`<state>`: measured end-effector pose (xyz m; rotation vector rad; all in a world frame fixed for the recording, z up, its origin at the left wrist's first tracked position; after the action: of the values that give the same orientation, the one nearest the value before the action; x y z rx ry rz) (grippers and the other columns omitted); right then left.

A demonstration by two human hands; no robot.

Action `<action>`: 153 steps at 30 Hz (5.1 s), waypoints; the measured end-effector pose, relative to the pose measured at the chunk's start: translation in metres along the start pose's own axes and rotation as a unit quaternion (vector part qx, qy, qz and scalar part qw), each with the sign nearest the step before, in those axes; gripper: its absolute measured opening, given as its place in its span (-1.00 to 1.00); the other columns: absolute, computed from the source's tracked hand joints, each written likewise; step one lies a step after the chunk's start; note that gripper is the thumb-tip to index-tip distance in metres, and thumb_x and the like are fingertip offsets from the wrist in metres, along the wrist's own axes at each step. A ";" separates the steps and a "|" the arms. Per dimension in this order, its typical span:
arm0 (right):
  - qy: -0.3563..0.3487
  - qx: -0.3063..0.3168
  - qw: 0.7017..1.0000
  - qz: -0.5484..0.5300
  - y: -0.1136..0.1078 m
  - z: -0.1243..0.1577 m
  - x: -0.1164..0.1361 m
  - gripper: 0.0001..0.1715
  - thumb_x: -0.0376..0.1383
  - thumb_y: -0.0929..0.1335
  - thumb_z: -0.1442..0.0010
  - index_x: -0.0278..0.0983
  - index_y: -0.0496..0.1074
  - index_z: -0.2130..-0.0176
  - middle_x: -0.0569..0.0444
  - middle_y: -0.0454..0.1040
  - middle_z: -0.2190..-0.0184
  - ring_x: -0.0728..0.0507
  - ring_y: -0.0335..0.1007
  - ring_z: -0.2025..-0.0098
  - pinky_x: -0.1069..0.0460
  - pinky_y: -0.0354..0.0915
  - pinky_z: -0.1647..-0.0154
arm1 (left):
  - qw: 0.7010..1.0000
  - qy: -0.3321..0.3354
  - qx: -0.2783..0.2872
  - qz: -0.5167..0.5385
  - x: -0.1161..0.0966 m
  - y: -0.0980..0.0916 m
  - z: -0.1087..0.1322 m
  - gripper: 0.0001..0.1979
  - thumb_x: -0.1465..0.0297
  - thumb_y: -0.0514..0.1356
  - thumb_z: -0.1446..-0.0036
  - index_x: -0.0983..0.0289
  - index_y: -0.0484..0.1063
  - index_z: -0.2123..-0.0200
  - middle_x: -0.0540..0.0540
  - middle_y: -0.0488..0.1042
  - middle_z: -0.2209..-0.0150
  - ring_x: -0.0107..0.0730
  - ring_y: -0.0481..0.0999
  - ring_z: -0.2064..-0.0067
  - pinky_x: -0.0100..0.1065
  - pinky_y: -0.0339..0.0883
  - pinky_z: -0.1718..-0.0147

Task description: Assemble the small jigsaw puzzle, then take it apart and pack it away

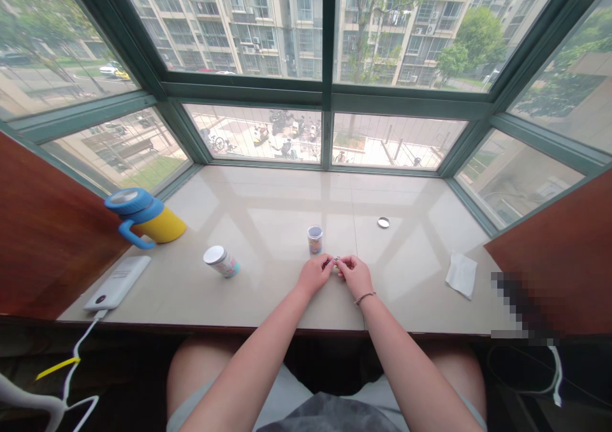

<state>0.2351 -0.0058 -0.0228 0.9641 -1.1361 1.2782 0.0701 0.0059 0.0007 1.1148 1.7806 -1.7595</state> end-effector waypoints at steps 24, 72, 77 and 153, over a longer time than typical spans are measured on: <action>-0.026 0.000 0.998 -0.049 0.000 -0.002 -0.001 -0.46 0.10 0.53 0.01 -0.21 0.53 0.19 -0.02 0.64 0.21 -0.22 0.59 0.15 -0.09 0.51 0.08 | 1.000 -0.007 0.027 -0.003 -0.005 0.001 0.001 -0.68 0.13 0.06 -0.35 0.16 0.55 0.20 0.04 0.55 0.38 -0.34 0.44 0.38 -0.34 0.26 0.32; -0.059 -0.068 0.996 0.026 0.003 0.003 -0.003 -0.53 0.13 0.45 -0.13 -0.19 0.53 0.23 0.01 0.63 0.29 -0.17 0.55 0.33 -0.04 0.46 0.25 | 1.000 0.005 -0.005 -0.005 0.001 0.002 -0.001 -0.71 0.24 0.05 -0.40 0.14 0.58 0.12 0.06 0.63 0.19 -0.31 0.55 0.23 -0.34 0.32 0.23; -0.069 -0.076 0.994 0.025 0.004 0.002 -0.006 -0.53 0.14 0.43 -0.15 -0.18 0.53 0.21 0.02 0.63 0.29 -0.16 0.55 0.35 -0.05 0.45 0.25 | 1.000 0.007 -0.011 -0.013 0.001 0.002 -0.002 -0.70 0.23 0.04 -0.41 0.15 0.57 0.17 0.05 0.62 0.25 -0.33 0.52 0.28 -0.35 0.29 0.28; -0.076 -0.034 0.995 0.051 0.005 0.006 0.001 -0.58 0.04 0.46 -0.11 -0.13 0.60 0.11 0.07 0.64 0.23 -0.18 0.57 0.18 -0.08 0.49 0.12 | 0.997 -0.046 0.021 0.053 0.012 0.005 -0.001 -0.59 0.26 0.00 -0.41 0.05 0.40 -0.24 0.05 0.64 0.07 -0.27 0.63 0.15 -0.26 0.46 0.08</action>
<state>0.2295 -0.0110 -0.0209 0.9761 -1.3539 1.2558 0.0671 0.0092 -0.0111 1.1053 1.6083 -1.7642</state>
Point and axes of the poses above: each hand's wrist, its own z-axis away from the middle knuckle, its own y-axis out of the palm, x = y × z, the point moved 5 cm from there along -z, towards the middle knuckle
